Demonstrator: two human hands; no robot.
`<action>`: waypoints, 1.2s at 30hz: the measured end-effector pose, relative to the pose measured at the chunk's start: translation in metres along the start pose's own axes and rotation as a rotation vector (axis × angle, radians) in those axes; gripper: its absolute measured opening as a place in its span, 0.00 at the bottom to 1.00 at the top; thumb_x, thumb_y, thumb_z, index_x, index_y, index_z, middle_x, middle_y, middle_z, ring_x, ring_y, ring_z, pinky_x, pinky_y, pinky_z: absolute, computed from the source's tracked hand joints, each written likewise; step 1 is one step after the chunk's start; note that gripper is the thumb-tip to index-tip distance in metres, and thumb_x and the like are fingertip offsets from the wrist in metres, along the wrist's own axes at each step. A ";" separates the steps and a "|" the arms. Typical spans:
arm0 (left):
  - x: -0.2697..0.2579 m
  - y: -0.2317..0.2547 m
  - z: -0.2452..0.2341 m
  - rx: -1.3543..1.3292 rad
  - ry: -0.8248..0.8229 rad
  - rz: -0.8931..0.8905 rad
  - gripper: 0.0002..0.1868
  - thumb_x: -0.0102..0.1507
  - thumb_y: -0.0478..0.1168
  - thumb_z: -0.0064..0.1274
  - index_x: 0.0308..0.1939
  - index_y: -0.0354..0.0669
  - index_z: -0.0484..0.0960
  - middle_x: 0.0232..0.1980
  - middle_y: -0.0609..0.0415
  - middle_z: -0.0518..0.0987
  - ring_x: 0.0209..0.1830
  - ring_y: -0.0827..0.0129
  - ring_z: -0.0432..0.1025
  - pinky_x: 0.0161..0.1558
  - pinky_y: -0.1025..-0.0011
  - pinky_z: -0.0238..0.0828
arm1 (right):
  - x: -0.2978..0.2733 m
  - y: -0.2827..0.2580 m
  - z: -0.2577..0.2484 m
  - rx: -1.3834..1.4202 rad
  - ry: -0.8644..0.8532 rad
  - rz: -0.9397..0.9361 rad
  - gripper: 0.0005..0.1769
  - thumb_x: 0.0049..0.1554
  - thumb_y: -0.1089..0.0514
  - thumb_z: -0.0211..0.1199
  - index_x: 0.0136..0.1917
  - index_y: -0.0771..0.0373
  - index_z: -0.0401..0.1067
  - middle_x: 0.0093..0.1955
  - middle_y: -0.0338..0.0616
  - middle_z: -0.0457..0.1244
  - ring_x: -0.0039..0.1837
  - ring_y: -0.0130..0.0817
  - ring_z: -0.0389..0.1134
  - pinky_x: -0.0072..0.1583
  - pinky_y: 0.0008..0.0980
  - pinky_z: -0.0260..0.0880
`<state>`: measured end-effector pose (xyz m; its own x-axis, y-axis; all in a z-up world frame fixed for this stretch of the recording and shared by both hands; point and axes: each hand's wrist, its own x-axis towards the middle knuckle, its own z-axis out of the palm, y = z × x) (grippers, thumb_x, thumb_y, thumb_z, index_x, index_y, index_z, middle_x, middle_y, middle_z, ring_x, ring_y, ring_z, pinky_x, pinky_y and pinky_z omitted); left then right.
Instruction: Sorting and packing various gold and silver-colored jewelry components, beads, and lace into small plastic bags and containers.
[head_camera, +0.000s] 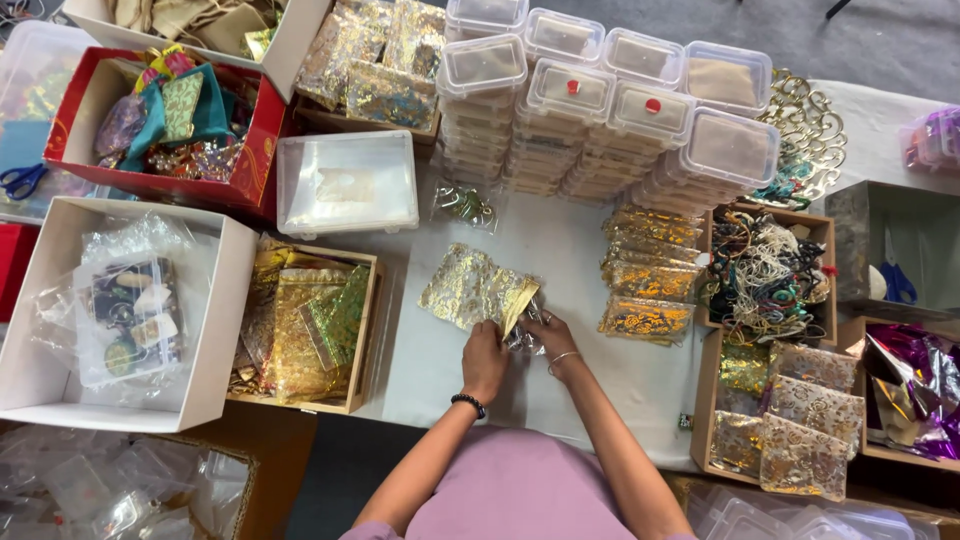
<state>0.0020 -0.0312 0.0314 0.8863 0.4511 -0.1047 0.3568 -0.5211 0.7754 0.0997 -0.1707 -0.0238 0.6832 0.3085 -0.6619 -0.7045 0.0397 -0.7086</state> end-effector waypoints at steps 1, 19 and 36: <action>-0.002 -0.003 0.000 0.002 -0.003 -0.005 0.08 0.58 0.31 0.53 0.40 0.37 0.74 0.42 0.40 0.76 0.41 0.42 0.72 0.43 0.49 0.69 | -0.004 0.000 -0.002 0.001 0.000 0.006 0.18 0.55 0.57 0.69 0.57 0.64 0.75 0.47 0.42 0.71 0.45 0.32 0.73 0.48 0.35 0.76; -0.013 0.019 -0.019 -0.153 -0.002 -0.101 0.09 0.57 0.36 0.58 0.36 0.34 0.75 0.36 0.41 0.78 0.37 0.47 0.74 0.42 0.54 0.71 | 0.035 0.057 -0.001 0.410 0.097 0.144 0.16 0.53 0.68 0.68 0.55 0.67 0.72 0.51 0.46 0.71 0.52 0.38 0.74 0.55 0.35 0.79; -0.023 0.011 -0.026 0.154 -0.184 -0.246 0.12 0.62 0.44 0.54 0.39 0.37 0.79 0.36 0.36 0.81 0.40 0.39 0.77 0.44 0.47 0.73 | 0.018 0.053 0.011 0.131 -0.112 0.217 0.11 0.59 0.60 0.62 0.56 0.61 0.74 0.48 0.43 0.71 0.48 0.34 0.73 0.51 0.36 0.78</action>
<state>-0.0220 -0.0281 0.0587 0.8016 0.4460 -0.3981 0.5943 -0.5225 0.6114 0.0723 -0.1530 -0.0704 0.4931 0.4259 -0.7586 -0.8560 0.0819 -0.5105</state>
